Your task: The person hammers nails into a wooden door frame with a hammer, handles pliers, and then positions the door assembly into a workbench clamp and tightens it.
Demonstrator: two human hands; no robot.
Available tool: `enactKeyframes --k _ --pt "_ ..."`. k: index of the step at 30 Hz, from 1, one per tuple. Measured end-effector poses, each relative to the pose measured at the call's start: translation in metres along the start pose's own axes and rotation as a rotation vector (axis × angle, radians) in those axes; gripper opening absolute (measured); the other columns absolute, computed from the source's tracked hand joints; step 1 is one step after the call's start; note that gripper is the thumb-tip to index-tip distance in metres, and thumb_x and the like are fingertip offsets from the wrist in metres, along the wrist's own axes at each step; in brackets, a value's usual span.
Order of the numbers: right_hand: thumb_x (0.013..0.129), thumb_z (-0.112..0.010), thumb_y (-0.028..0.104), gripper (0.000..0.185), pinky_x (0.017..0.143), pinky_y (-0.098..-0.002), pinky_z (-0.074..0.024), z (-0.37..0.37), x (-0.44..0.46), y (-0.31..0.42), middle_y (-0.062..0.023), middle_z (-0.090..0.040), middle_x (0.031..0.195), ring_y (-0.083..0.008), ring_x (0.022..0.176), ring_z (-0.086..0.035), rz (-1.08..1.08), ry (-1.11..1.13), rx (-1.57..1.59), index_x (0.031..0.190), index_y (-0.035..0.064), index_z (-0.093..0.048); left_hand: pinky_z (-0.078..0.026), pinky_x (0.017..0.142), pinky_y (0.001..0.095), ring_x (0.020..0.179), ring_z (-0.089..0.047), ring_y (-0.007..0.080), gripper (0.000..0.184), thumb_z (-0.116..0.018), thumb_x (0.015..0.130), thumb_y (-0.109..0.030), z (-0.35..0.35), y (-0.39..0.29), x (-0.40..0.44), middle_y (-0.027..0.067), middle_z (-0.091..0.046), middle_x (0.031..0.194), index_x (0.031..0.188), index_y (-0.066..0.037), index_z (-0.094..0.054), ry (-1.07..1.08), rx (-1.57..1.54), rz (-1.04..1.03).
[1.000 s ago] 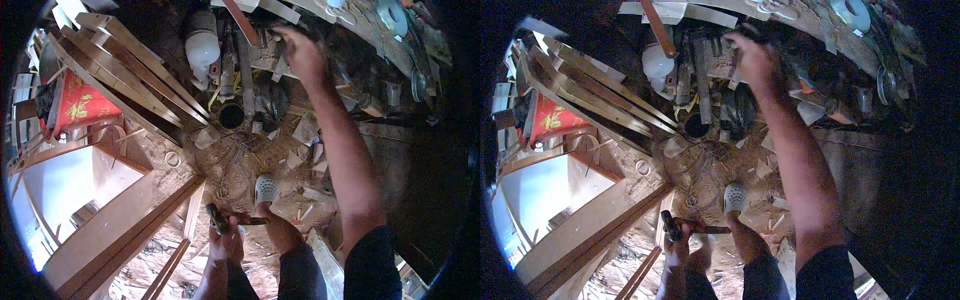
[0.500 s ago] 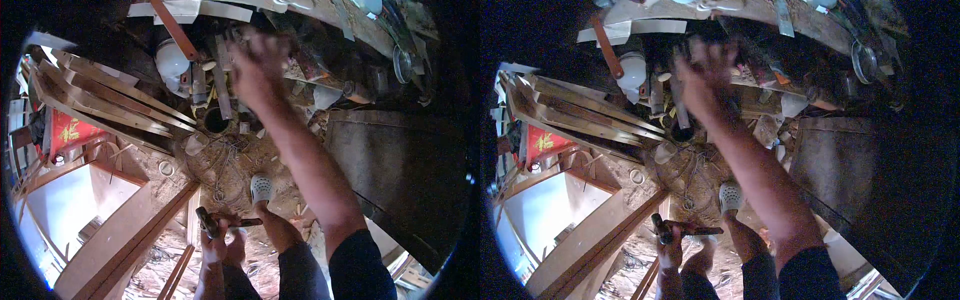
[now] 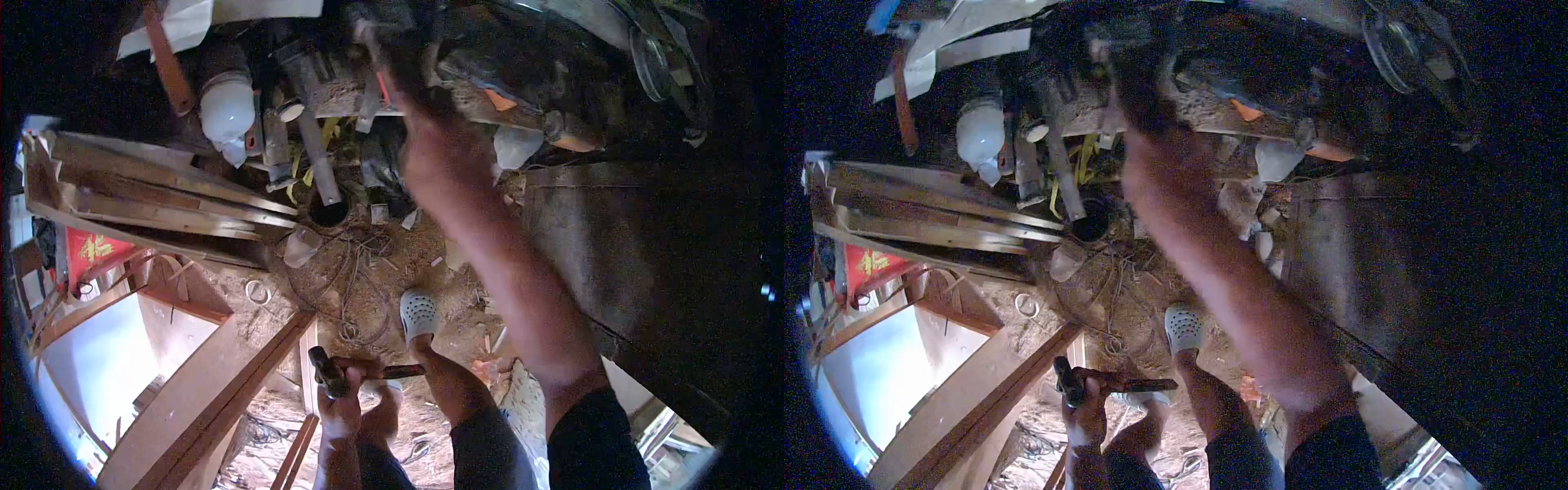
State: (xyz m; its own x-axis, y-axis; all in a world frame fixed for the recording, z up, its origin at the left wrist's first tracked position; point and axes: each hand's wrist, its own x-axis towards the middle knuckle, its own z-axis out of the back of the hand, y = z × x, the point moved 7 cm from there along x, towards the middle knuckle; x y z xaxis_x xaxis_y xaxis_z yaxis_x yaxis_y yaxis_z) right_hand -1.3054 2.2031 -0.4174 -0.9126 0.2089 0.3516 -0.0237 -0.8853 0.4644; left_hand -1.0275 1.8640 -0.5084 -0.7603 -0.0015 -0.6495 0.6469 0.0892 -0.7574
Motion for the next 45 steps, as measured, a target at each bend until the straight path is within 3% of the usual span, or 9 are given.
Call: enactKeyframes --k 5,6,12,15,17,21,33,36,45 --pt "0.084 -0.066 -0.005 0.089 0.089 -0.0558 -0.0621 -0.008 -0.027 0.015 -0.0296 -0.056 0.134 -0.0503 0.111 -0.068 -0.177 0.115 0.030 0.163 0.0264 -0.042 -0.056 0.093 0.0383 0.100 -0.071 0.0250 0.009 -0.061 0.106 -0.005 -0.037 -0.039 0.004 0.0107 -0.074 0.102 0.111 0.001 -0.065 0.045 -0.241 0.011" --pt "0.085 -0.070 -0.001 0.086 0.087 -0.0554 -0.0630 -0.005 -0.027 0.013 -0.0272 -0.057 0.132 -0.0483 0.109 -0.070 -0.161 0.094 0.056 0.163 0.0243 -0.043 -0.056 0.094 0.0391 0.096 -0.072 0.0259 0.013 -0.059 0.107 -0.008 -0.039 -0.045 0.001 0.0119 -0.075 0.099 0.108 0.002 -0.067 0.032 0.067 -0.083" --pt "0.089 -0.079 0.013 0.078 0.090 -0.0526 -0.0637 -0.009 -0.022 -0.006 -0.0277 -0.056 0.134 -0.0469 0.107 -0.072 -0.185 0.100 0.000 0.160 0.0212 -0.047 -0.055 0.095 0.0364 0.099 -0.073 0.0235 0.011 -0.061 0.107 -0.004 -0.037 -0.013 0.010 0.0140 -0.077 0.104 0.113 0.001 -0.068 0.046 0.030 -0.005" --pt "0.089 -0.082 0.016 0.081 0.099 -0.0528 -0.0609 -0.009 -0.020 -0.012 -0.0298 -0.055 0.138 -0.0485 0.115 -0.069 -0.351 0.155 0.028 0.162 0.0198 -0.046 -0.055 0.095 0.0393 0.099 -0.073 0.0246 0.011 -0.061 0.108 -0.006 -0.047 -0.009 0.003 0.0134 -0.075 0.106 0.116 -0.001 -0.065 0.085 -0.040 -0.010" --pt "0.087 -0.084 0.018 0.086 0.105 -0.0526 -0.0572 -0.024 -0.018 -0.025 -0.0314 -0.054 0.141 -0.0494 0.120 -0.066 -0.283 0.156 0.062 0.163 0.0176 -0.043 -0.058 0.094 0.0458 0.098 -0.072 0.0281 0.009 -0.060 0.109 -0.007 -0.026 0.014 -0.003 0.0144 -0.071 0.104 0.116 -0.001 -0.059 -0.023 0.068 -0.032" --pt "0.084 -0.086 0.024 0.090 0.116 -0.0518 -0.0498 -0.033 -0.002 -0.039 -0.0325 -0.055 0.144 -0.0503 0.127 -0.061 -0.245 0.171 0.205 0.162 0.0135 -0.042 -0.058 0.094 0.0428 0.100 -0.070 0.0244 0.011 -0.060 0.108 -0.006 -0.065 -0.029 -0.007 0.0103 -0.068 0.105 0.118 -0.002 -0.058 0.146 0.026 0.072" --pt "0.079 -0.087 0.040 0.070 0.098 -0.0483 -0.0600 -0.014 0.031 -0.044 -0.0241 -0.077 0.115 -0.0408 0.107 -0.076 -0.422 0.273 0.373 0.135 0.0049 -0.067 -0.058 0.095 0.0463 0.096 -0.071 0.0280 0.013 -0.067 0.106 -0.011 -0.062 -0.045 -0.009 0.0113 -0.068 0.103 0.114 -0.003 -0.060 0.137 0.069 0.006" --pt "0.083 -0.084 0.047 0.067 0.098 -0.0480 -0.0596 -0.012 0.059 -0.048 -0.0250 -0.077 0.115 -0.0416 0.107 -0.076 -0.511 0.275 0.307 0.131 0.0031 -0.068 -0.053 0.090 0.0366 0.097 -0.070 0.0228 0.011 -0.069 0.103 -0.011 -0.057 -0.047 -0.013 0.0126 -0.075 0.105 0.104 0.000 -0.068 0.084 0.014 0.000" --pt "0.102 -0.071 0.042 0.050 0.094 -0.0499 -0.0603 0.032 0.083 -0.032 -0.0245 -0.078 0.104 -0.0396 0.097 -0.077 -0.256 0.137 0.297 0.133 0.0023 -0.069 -0.056 0.091 0.0434 0.100 -0.072 0.0308 0.012 -0.067 0.105 -0.011 -0.069 -0.100 -0.044 0.0164 -0.072 0.110 0.111 -0.001 -0.064 0.178 0.239 -0.254"
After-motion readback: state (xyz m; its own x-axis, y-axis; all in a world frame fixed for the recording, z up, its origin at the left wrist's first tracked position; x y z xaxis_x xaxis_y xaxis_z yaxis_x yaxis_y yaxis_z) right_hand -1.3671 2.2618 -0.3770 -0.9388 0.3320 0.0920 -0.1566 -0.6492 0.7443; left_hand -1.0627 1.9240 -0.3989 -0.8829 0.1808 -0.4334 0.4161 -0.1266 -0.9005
